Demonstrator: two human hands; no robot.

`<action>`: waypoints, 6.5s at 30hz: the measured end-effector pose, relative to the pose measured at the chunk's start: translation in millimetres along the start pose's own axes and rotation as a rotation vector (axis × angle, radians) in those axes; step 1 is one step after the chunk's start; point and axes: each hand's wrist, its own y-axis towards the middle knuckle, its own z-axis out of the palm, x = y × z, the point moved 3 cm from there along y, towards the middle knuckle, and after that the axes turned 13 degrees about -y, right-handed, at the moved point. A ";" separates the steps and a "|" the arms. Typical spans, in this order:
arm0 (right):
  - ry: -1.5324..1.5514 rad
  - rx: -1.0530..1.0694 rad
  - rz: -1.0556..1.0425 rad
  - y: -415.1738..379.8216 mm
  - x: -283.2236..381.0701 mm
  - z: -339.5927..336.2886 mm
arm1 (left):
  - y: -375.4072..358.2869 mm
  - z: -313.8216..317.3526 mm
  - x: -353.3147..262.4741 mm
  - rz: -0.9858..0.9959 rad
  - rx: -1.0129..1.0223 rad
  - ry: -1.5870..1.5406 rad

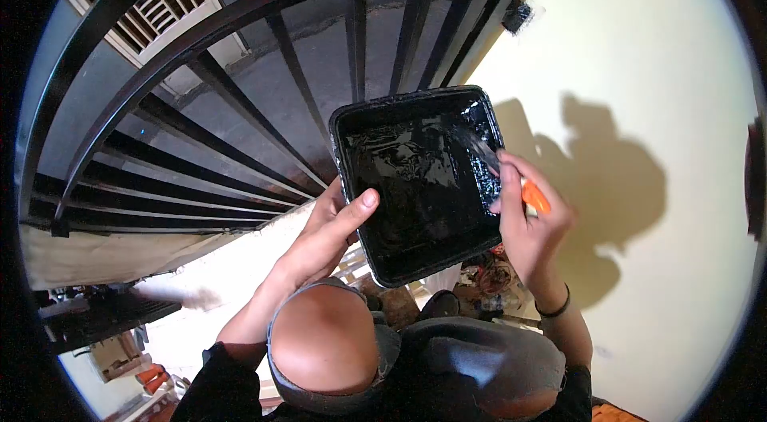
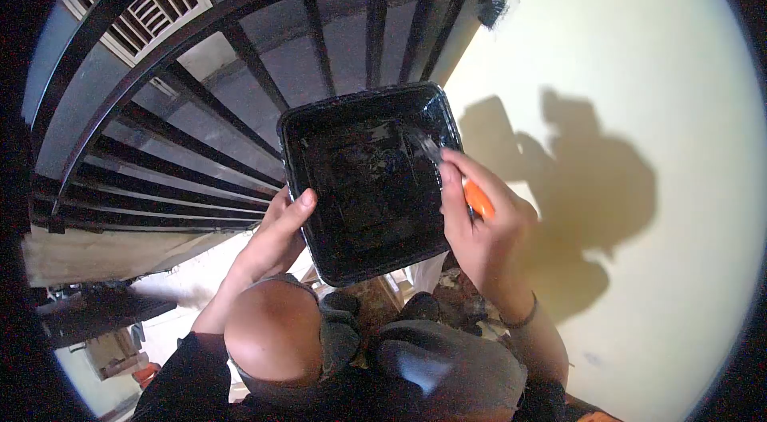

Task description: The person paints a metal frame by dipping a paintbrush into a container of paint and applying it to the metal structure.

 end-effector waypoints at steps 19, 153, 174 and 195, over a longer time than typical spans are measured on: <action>-0.079 -0.428 -0.194 209.9 -88.8 -12.7 | -19.3 -17.0 -1.9 0.034 -0.141 0.000; 0.245 -0.380 -0.039 173.3 -115.2 34.9 | -38.9 -18.7 -2.8 0.012 -0.199 0.084; 0.750 -0.552 0.219 163.0 -99.3 83.1 | -49.5 -48.9 -5.3 -0.006 -0.254 0.125; 0.667 -0.664 0.191 163.7 -125.6 76.0 | -57.6 -41.2 -12.0 0.033 -0.293 0.124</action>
